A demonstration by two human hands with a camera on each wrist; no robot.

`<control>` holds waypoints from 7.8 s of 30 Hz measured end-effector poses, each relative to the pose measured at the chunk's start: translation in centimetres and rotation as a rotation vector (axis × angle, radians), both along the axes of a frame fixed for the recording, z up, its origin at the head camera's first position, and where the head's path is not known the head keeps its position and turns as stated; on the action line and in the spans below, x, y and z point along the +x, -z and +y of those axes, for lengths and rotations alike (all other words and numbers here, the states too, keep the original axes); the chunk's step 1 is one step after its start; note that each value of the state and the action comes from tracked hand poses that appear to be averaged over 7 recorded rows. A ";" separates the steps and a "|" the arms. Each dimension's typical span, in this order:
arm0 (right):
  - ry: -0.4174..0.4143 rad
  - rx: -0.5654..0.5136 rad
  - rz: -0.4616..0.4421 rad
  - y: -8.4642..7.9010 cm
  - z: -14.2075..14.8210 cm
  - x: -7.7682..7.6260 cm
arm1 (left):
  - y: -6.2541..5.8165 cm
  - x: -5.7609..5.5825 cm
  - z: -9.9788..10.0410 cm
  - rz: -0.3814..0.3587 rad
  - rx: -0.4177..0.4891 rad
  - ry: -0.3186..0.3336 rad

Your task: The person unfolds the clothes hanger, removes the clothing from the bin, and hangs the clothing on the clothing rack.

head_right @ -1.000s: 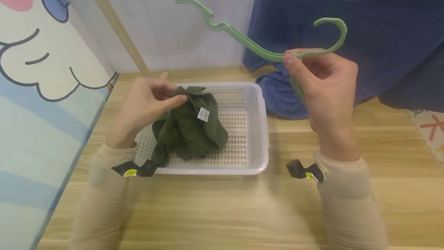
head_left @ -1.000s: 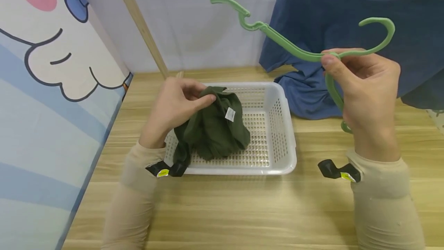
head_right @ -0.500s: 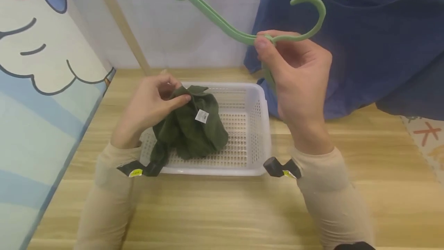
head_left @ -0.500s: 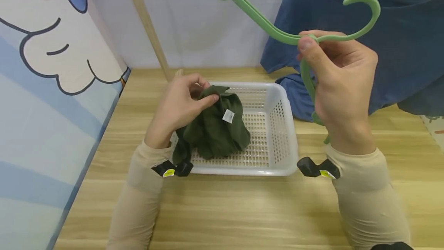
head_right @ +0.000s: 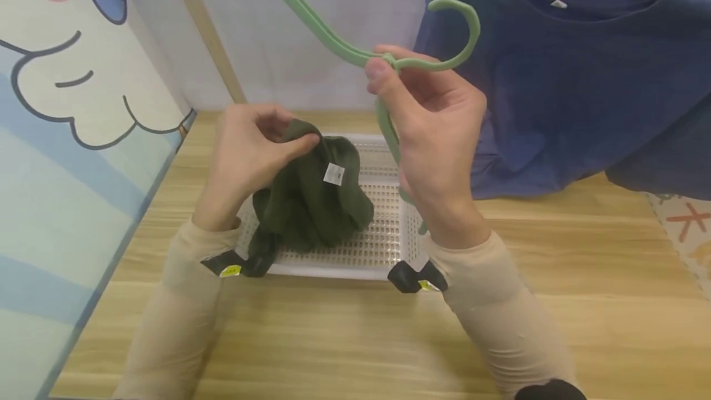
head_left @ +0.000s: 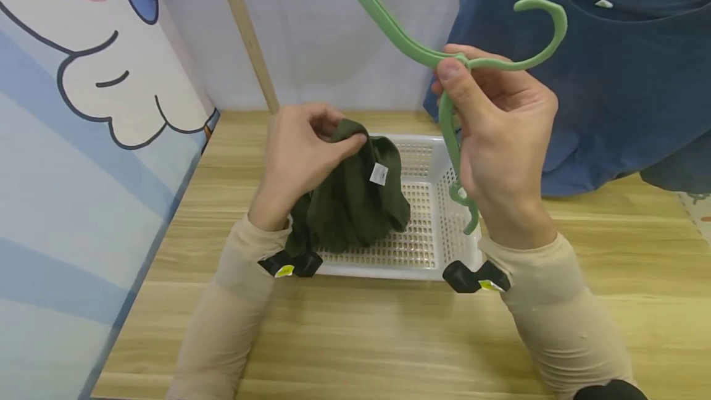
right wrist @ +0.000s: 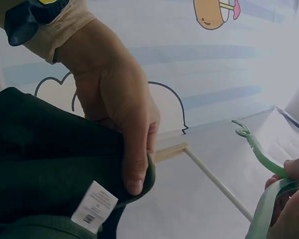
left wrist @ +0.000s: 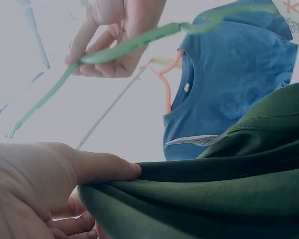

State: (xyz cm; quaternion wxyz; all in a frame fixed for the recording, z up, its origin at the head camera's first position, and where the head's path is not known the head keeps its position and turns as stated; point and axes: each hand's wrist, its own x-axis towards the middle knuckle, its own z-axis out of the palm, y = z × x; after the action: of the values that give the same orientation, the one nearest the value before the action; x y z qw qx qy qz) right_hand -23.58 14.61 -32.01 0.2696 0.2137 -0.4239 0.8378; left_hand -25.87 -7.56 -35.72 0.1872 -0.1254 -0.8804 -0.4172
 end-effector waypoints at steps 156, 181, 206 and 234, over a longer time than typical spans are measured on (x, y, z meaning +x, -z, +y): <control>-0.088 1.249 -0.280 -4.0 11.7 -0.2 | 0.1 1.9 -6.5 -0.110 0.440 0.144; -0.127 1.495 -0.270 -3.4 13.3 -1.4 | 0.0 2.2 -6.3 -0.128 0.486 0.161; -0.187 1.629 -0.254 -4.6 9.9 -1.8 | -5.7 1.1 -0.8 0.024 0.076 0.178; -0.090 1.398 -0.272 -6.3 7.5 -4.2 | -7.3 -0.8 2.4 0.076 -0.123 0.203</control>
State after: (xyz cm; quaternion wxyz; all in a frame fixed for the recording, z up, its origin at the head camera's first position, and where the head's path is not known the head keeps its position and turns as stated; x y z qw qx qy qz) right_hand -27.80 22.15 -25.69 -0.0207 0.2472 -0.8826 0.3993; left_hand -26.66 -5.12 -28.41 0.1691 -0.2408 -0.8793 -0.3744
